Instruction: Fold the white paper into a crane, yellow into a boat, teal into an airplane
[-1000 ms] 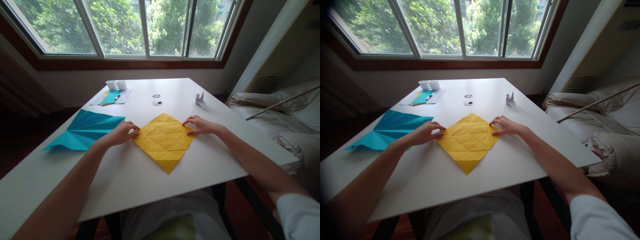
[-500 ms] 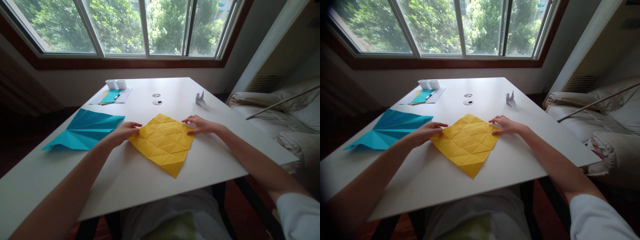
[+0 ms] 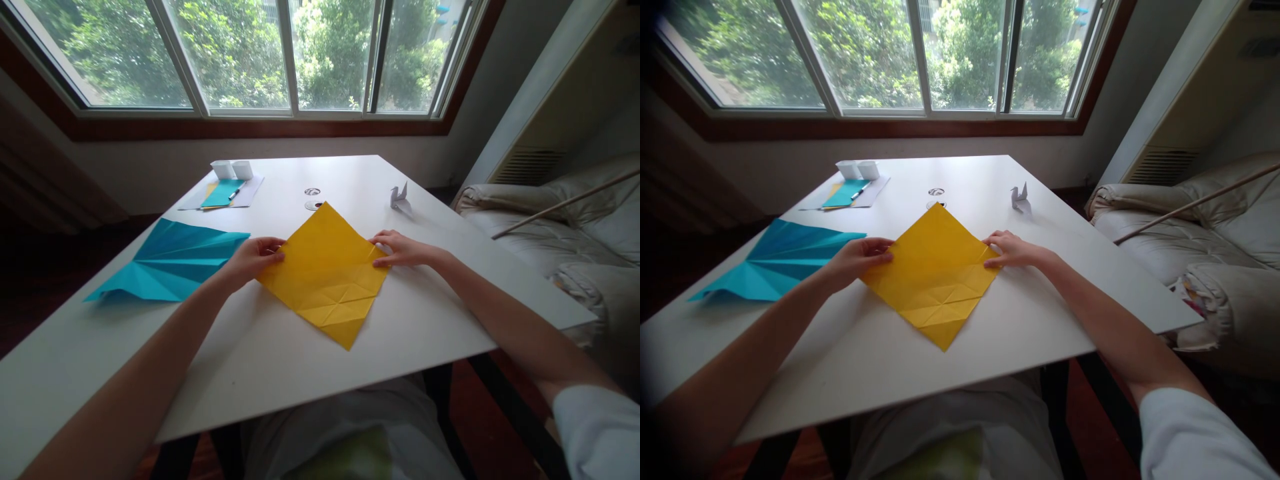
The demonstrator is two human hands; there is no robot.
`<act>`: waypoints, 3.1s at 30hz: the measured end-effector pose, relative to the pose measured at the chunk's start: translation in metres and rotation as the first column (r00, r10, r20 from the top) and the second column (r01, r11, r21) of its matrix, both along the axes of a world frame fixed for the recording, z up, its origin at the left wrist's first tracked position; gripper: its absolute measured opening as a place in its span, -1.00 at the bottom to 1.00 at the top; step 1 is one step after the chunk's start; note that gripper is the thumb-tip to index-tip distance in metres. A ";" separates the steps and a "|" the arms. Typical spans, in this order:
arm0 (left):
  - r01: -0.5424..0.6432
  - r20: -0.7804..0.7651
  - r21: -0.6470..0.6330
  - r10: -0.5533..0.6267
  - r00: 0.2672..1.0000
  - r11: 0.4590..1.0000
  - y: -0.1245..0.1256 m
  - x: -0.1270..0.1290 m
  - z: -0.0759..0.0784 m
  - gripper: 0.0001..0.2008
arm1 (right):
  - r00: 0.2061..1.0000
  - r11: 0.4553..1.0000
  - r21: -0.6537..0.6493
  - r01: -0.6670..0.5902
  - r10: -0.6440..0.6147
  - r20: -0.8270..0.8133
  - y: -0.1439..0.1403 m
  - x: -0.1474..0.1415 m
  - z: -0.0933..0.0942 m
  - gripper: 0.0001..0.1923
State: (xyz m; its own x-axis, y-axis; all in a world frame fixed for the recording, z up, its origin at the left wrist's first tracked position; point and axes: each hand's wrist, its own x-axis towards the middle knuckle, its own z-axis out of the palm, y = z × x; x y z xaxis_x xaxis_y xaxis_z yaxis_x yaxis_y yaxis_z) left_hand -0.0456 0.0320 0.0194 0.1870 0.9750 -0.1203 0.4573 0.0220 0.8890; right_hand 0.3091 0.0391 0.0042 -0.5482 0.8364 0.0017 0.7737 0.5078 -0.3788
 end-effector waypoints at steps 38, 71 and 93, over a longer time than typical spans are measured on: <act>0.489 -0.593 0.326 -0.228 0.772 0.809 0.018 -0.032 -0.009 -0.70 | 0.989 0.995 0.076 -0.059 0.069 -0.130 0.012 0.019 -0.002 -0.81; 0.495 -0.875 0.169 -0.101 0.474 0.852 -0.057 0.064 -0.020 -0.26 | 0.971 0.980 0.068 -0.186 0.173 0.164 -0.049 -0.074 -0.001 -0.26; 0.219 -0.949 0.071 -0.002 0.317 0.973 -0.055 0.044 0.002 -0.10 | 0.984 1.000 -0.028 -0.002 0.007 0.177 -0.030 -0.009 0.025 -0.37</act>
State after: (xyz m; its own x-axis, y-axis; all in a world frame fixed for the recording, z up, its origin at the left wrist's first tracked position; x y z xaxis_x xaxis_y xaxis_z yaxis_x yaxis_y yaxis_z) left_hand -0.0013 -0.0226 0.0212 0.1617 0.9761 -0.1450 0.9702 -0.1841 -0.1578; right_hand 0.2996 0.0095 0.0290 -0.5418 0.8321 -0.1188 0.8273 0.5031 -0.2498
